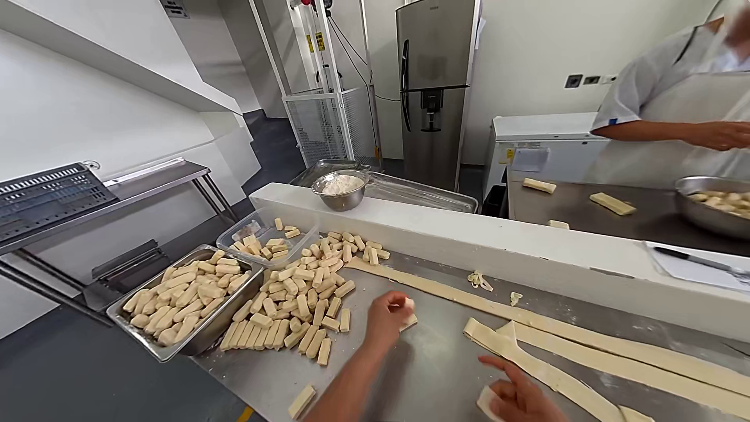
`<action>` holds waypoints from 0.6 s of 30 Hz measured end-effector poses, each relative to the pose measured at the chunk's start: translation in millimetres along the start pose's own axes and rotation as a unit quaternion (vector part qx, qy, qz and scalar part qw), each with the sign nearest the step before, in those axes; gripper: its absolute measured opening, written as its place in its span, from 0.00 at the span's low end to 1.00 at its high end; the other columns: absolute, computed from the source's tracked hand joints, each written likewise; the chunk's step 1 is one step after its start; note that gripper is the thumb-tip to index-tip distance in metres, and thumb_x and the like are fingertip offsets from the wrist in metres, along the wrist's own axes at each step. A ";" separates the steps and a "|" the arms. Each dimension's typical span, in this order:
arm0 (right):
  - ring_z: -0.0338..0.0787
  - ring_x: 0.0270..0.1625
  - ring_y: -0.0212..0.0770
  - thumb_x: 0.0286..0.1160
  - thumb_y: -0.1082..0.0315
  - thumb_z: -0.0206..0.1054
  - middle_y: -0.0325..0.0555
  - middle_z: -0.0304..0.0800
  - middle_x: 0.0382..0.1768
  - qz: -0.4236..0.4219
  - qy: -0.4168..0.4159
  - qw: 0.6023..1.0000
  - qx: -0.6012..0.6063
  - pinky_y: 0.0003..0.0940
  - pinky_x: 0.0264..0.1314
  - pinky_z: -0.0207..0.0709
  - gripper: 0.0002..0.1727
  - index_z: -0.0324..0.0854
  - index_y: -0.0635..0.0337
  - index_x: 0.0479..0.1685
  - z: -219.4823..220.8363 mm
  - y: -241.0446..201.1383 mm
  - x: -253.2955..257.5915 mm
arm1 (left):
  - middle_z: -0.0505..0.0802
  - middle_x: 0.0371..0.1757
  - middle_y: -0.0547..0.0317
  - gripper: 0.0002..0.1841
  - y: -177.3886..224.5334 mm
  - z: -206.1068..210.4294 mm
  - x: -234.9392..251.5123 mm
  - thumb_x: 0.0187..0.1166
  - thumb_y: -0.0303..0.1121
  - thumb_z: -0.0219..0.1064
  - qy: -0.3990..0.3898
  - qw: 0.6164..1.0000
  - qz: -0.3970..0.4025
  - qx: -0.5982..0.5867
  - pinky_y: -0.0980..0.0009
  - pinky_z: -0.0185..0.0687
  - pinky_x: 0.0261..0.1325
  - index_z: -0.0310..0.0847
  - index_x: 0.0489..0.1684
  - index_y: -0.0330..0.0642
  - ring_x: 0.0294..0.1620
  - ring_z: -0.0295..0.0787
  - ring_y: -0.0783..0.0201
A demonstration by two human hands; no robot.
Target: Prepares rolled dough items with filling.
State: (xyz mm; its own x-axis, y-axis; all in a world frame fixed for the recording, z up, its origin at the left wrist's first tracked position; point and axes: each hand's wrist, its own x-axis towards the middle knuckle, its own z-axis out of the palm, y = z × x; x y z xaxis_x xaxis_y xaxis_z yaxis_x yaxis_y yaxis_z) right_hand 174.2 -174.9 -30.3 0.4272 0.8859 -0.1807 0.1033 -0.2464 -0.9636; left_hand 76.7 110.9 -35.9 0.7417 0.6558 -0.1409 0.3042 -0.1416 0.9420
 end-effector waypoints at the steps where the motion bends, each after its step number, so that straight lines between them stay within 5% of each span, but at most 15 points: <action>1: 0.90 0.32 0.36 0.76 0.78 0.62 0.47 0.93 0.46 -0.032 0.020 0.998 0.040 0.35 0.34 0.85 0.36 0.56 0.64 0.87 -0.7 -12.8 4.7 | 0.91 0.56 0.43 0.20 8.1 11.9 -25.7 0.77 0.26 0.71 -0.022 0.999 0.036 -0.028 0.56 0.91 0.58 0.80 0.67 0.31 0.54 0.92 0.54; 5: 0.91 0.31 0.31 0.74 0.79 0.62 0.39 0.93 0.60 -0.165 0.039 0.979 0.113 0.26 0.27 0.84 0.44 0.45 0.57 0.91 5.1 -74.1 25.2 | 0.93 0.53 0.46 0.37 21.2 50.8 -96.8 0.70 0.26 0.76 -0.003 0.962 0.271 -0.013 0.64 0.94 0.52 0.66 0.83 0.27 0.51 0.95 0.60; 7: 0.91 0.31 0.31 0.75 0.75 0.64 0.38 0.90 0.64 -0.132 0.027 0.990 0.049 0.28 0.29 0.87 0.47 0.42 0.54 0.94 6.5 -92.2 28.4 | 0.92 0.53 0.43 0.32 20.6 59.5 -108.3 0.71 0.26 0.76 0.032 0.936 0.350 -0.020 0.68 0.94 0.51 0.75 0.77 0.26 0.51 0.95 0.62; 10: 0.89 0.26 0.33 0.77 0.69 0.69 0.42 0.89 0.63 -0.047 0.003 0.998 -0.035 0.30 0.26 0.85 0.46 0.44 0.55 0.94 4.5 -93.1 21.6 | 0.92 0.49 0.50 0.13 21.2 61.9 -113.7 0.70 0.24 0.75 0.074 0.925 0.372 -0.026 0.79 0.91 0.50 0.93 0.52 0.34 0.48 0.92 0.72; 12: 0.85 0.22 0.35 0.76 0.64 0.74 0.44 0.91 0.43 -0.017 0.026 0.999 -0.038 0.31 0.23 0.82 0.29 0.69 0.61 0.74 3.1 -77.4 13.3 | 0.92 0.51 0.50 0.11 24.8 62.6 -117.6 0.69 0.22 0.75 0.065 0.942 0.322 -0.062 0.78 0.92 0.49 0.93 0.48 0.33 0.49 0.92 0.72; 13: 0.82 0.18 0.31 0.76 0.61 0.74 0.38 0.86 0.28 -0.008 0.042 0.999 -0.032 0.28 0.21 0.78 0.16 0.79 0.60 0.53 3.6 -67.8 10.5 | 0.91 0.54 0.49 0.11 26.9 63.1 -120.0 0.71 0.23 0.74 0.037 0.953 0.287 -0.093 0.75 0.92 0.51 0.91 0.50 0.31 0.52 0.92 0.70; 14: 0.78 0.14 0.28 0.76 0.58 0.74 0.33 0.80 0.18 -0.002 0.060 0.998 -0.035 0.24 0.18 0.74 0.13 0.79 0.56 0.35 4.2 -61.1 7.5 | 0.90 0.58 0.48 0.14 27.9 63.8 -121.9 0.73 0.25 0.73 -0.012 0.958 0.255 -0.128 0.72 0.92 0.55 0.88 0.54 0.29 0.57 0.91 0.68; 16: 0.70 0.13 0.25 0.75 0.52 0.73 0.29 0.70 0.11 -0.036 0.133 0.987 -0.078 0.24 0.19 0.65 0.23 0.74 0.53 0.17 8.8 -51.8 -1.4 | 0.84 0.67 0.48 0.26 27.7 67.8 -123.6 0.76 0.36 0.73 -0.120 0.948 0.208 -0.207 0.66 0.89 0.62 0.79 0.67 0.25 0.62 0.87 0.65; 18: 0.74 0.16 0.35 0.75 0.54 0.72 0.40 0.73 0.12 -0.127 0.224 0.952 -0.164 0.35 0.21 0.67 0.24 0.77 0.61 0.15 24.8 -47.9 -14.7 | 0.86 0.65 0.52 0.27 32.0 76.1 -127.0 0.74 0.38 0.76 -0.136 0.938 0.177 -0.264 0.67 0.90 0.60 0.80 0.65 0.26 0.58 0.89 0.66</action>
State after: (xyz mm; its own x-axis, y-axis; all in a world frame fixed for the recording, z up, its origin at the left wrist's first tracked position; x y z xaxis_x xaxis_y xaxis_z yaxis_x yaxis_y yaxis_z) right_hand 140.7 -166.4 13.6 0.6843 0.6943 0.2231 0.4980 -0.2214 -0.8385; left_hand 37.7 -33.4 -11.0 0.8871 0.4140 0.2040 -0.2753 0.1198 0.9539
